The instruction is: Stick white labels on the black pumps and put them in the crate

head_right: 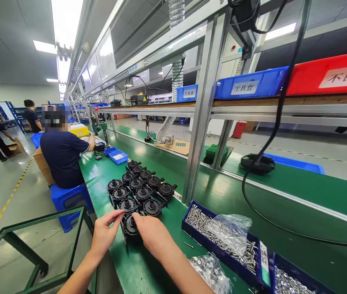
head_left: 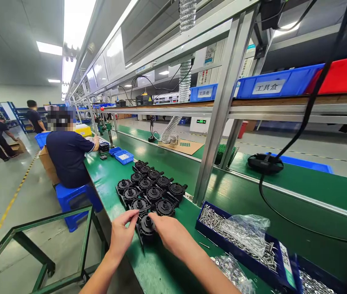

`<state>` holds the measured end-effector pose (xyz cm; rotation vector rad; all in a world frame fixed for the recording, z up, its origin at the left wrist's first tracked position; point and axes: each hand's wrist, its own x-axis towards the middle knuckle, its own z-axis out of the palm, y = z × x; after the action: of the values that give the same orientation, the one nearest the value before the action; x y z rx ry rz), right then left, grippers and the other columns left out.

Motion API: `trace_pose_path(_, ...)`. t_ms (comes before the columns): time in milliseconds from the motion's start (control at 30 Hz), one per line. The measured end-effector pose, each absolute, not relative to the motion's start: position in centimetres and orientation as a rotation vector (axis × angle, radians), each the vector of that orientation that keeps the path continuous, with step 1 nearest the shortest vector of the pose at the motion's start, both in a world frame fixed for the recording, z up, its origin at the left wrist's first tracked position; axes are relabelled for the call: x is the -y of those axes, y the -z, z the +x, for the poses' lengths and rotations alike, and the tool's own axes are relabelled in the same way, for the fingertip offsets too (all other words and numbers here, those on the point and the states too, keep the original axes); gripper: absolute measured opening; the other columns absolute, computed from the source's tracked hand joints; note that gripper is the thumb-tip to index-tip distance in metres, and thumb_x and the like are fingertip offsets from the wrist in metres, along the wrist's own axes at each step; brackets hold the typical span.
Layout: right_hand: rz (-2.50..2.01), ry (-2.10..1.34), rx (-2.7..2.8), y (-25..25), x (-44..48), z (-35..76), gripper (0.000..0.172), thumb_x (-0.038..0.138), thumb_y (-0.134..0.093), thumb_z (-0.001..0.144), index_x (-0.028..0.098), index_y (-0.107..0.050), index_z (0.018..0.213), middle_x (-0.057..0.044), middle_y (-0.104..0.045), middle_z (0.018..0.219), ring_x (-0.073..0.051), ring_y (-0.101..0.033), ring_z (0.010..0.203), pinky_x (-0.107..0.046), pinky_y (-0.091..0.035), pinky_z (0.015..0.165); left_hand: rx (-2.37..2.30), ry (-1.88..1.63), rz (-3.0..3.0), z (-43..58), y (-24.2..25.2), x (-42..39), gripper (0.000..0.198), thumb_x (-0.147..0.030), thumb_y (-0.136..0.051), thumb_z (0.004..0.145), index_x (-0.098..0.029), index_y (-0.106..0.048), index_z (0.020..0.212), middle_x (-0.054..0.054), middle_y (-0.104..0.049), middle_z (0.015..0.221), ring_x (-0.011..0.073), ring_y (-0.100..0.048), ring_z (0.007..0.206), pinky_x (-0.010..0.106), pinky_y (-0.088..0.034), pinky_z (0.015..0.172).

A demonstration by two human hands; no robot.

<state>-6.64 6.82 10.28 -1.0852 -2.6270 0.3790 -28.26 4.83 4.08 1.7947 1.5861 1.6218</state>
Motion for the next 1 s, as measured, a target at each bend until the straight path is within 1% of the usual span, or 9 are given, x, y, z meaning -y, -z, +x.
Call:
trace_pose_path(67, -1.109, -0.320, 2.655, -10.3, -6.4, -6.8, 0.047, -0.002, -0.052, 0.092, 0.019, -0.059, 0.133, -0.010, -0.075, 0.099, -0.030, -0.071, 0.093, -0.033, -0.049, 0.080, -1.602, -1.624, 1.869, -28.0, -4.1, -5.6, 0.021, -0.031, -0.062, 0.099, -0.024, -0.079, 0.108, 0.005, -0.080, 0.107, 0.0242, -0.076, 0.099, 0.039, -0.064, 0.090)
trace_pose_path(133, -1.151, -0.279, 2.639, -10.5, -6.5, -5.7, 0.045, 0.005, -0.057, 0.097, 0.021, -0.056, 0.139, -0.009, -0.074, 0.111, -0.027, -0.069, 0.103, -0.031, -0.049, 0.087, -1.609, -1.619, 1.957, -27.8, -4.1, -6.3, 0.021, -0.029, -0.060, 0.100, -0.023, -0.079, 0.107, 0.006, -0.080, 0.107, 0.0248, -0.076, 0.098, 0.040, -0.065, 0.089)
trace_pose_path(233, -1.363, -0.223, 2.558, -11.0, -7.7, -1.6, 0.026, 0.015, -0.054, 0.104, 0.019, -0.064, 0.128, -0.011, -0.071, 0.120, -0.026, -0.067, 0.109, -0.031, -0.049, 0.091, -1.580, -1.598, 2.094, -28.1, -3.9, -7.1, 0.023, -0.025, -0.057, 0.100, -0.021, -0.078, 0.108, 0.007, -0.080, 0.107, 0.0255, -0.076, 0.097, 0.042, -0.064, 0.089)
trace_pose_path(333, -1.686, -0.209, 2.512, -11.2, -8.8, 3.5, 0.016, 0.009, -0.061, 0.097, 0.014, -0.075, 0.094, -0.013, -0.075, 0.098, -0.029, -0.072, 0.094, -0.034, -0.050, 0.079, -1.502, -1.571, 2.213, -28.8, -3.4, -7.4, 0.023, -0.022, -0.056, 0.099, -0.022, -0.078, 0.108, 0.007, -0.080, 0.107, 0.0263, -0.077, 0.096, 0.044, -0.064, 0.090)
trace_pose_path(433, -1.875, -0.272, 2.536, -10.8, -8.6, 6.3, 0.010, 0.007, -0.072, 0.089, 0.015, -0.076, 0.082, -0.009, -0.076, 0.086, -0.027, -0.073, 0.086, -0.033, -0.052, 0.074, -1.446, -1.554, 2.289, -29.4, -3.0, -7.6, 0.024, -0.021, -0.056, 0.099, -0.021, -0.077, 0.110, 0.008, -0.079, 0.107, 0.0275, -0.076, 0.097, 0.046, -0.064, 0.089)
trace_pose_path(633, -2.069, -0.294, 2.571, -8.9, -7.9, 5.4, 0.010, 0.007, -0.074, 0.089, 0.012, -0.074, 0.098, -0.009, -0.076, 0.101, -0.024, -0.072, 0.092, -0.037, -0.056, 0.081, -1.391, -1.403, 2.445, -29.3, -3.5, -7.6, 0.029, -0.014, -0.052, 0.100, -0.025, -0.078, 0.109, 0.003, -0.080, 0.109, 0.0225, -0.076, 0.098, 0.039, -0.065, 0.089)
trace_pose_path(767, -1.980, -0.331, 2.641, -8.2, -8.2, 5.3, 0.015, -0.003, -0.069, 0.083, 0.011, -0.074, 0.081, -0.013, -0.075, 0.084, -0.030, -0.074, 0.083, -0.033, -0.049, 0.068, -1.460, -1.364, 2.454, -29.7, -4.0, -6.6, 0.037, -0.010, -0.046, 0.102, -0.026, -0.074, 0.120, 0.005, -0.077, 0.117, 0.0217, -0.073, 0.110, 0.040, -0.062, 0.097)
trace_pose_path(867, -1.809, -0.323, 2.630, -8.8, -8.1, 5.0, 0.016, 0.002, -0.063, 0.088, 0.013, -0.072, 0.081, -0.015, -0.074, 0.081, -0.033, -0.073, 0.080, -0.032, -0.041, 0.062, -1.543, -1.590, 2.309, -29.2, -3.5, -4.3, 0.034, -0.010, -0.050, 0.102, -0.025, -0.069, 0.126, 0.009, -0.072, 0.124, 0.0240, -0.068, 0.118, 0.045, -0.058, 0.103)
trace_pose_path(1000, -1.502, -0.299, 2.569, -10.7, -8.6, 1.7, 0.013, 0.016, -0.057, 0.101, 0.019, -0.069, 0.098, -0.006, -0.074, 0.093, -0.023, -0.070, 0.086, -0.028, -0.044, 0.069, -1.237, -1.563, 2.296, -25.7, -2.4, -0.6, 0.030, -0.007, -0.052, 0.100, -0.024, -0.067, 0.119, 0.007, -0.072, 0.110, 0.0204, -0.069, 0.103, 0.034, -0.060, 0.088)
